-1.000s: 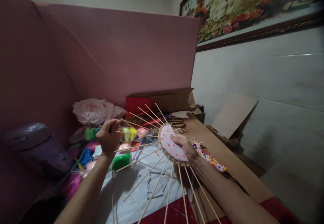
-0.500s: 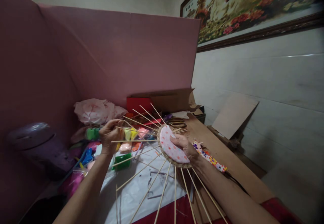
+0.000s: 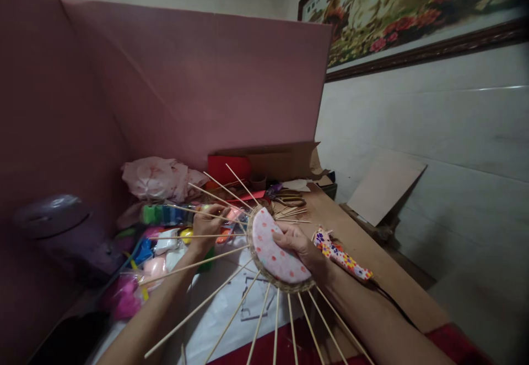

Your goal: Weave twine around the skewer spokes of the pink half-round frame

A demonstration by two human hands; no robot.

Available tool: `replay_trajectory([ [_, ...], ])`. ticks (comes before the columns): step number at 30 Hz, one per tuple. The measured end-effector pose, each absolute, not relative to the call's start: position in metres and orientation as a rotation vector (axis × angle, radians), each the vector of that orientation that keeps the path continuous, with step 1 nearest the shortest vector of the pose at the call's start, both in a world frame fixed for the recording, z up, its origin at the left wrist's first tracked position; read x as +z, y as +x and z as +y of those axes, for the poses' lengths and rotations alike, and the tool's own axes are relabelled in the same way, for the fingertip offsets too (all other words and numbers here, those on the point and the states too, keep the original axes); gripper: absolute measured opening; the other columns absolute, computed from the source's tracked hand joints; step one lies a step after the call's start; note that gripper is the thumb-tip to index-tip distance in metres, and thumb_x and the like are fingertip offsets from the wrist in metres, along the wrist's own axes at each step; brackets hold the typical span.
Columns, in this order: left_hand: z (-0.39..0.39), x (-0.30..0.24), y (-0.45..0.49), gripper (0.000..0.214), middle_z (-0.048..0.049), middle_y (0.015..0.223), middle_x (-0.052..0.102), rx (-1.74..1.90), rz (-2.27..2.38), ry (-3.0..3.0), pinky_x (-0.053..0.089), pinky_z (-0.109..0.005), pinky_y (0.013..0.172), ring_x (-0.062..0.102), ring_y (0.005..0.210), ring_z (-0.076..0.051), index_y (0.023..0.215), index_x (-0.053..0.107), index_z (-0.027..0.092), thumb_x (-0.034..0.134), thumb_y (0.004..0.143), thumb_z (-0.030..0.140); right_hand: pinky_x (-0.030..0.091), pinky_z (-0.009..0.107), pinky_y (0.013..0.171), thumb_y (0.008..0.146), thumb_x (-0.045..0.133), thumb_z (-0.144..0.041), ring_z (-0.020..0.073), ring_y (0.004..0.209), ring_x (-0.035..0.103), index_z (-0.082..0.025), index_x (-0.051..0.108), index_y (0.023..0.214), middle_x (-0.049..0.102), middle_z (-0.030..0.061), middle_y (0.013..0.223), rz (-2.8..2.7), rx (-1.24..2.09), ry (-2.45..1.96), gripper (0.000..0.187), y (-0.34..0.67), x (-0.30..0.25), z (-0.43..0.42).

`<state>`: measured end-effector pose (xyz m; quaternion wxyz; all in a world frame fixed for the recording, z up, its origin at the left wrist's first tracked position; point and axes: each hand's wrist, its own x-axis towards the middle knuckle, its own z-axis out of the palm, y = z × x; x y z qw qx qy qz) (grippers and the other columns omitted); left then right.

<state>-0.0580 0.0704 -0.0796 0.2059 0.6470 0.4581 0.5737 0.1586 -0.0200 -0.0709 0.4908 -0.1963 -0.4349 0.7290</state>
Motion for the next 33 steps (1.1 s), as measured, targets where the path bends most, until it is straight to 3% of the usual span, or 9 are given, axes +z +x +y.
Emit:
replay_trajectory([
  [12,0.075,-0.081,-0.063,0.018,-0.0007,0.056,0.062,1.534,1.325,1.84,0.039,-0.02,0.047,0.053,0.051,-0.012,0.069,0.069,0.015,0.064,0.065,0.033,0.045,0.021,0.052,0.068,0.07,-0.027,0.0101,0.053,0.058,-0.009,0.062,0.095,0.065,0.0044,0.068,-1.082,1.83,-0.468,0.033,0.159,-0.072,-0.018],
  [24,0.068,-0.055,-0.093,0.019,0.0019,0.056,0.058,2.034,1.589,1.794,0.038,-0.021,0.05,0.05,0.051,-0.011,0.069,0.064,0.017,0.059,0.07,0.035,0.037,0.016,0.04,0.062,0.072,-0.027,0.0074,0.043,0.053,-0.008,0.062,0.076,0.062,0.002,0.059,-1.031,1.743,-0.647,0.026,0.164,-0.076,-0.006],
  [33,0.073,-0.045,-0.103,0.016,-0.0011,0.065,0.063,2.218,1.432,1.902,0.044,-0.024,0.06,0.056,0.061,-0.013,0.072,0.064,0.016,0.059,0.073,0.031,0.037,0.018,0.041,0.062,0.072,-0.028,0.0085,0.043,0.054,-0.008,0.061,0.077,0.064,0.0031,0.059,-1.042,1.774,-0.714,0.027,0.165,-0.078,-0.005],
])
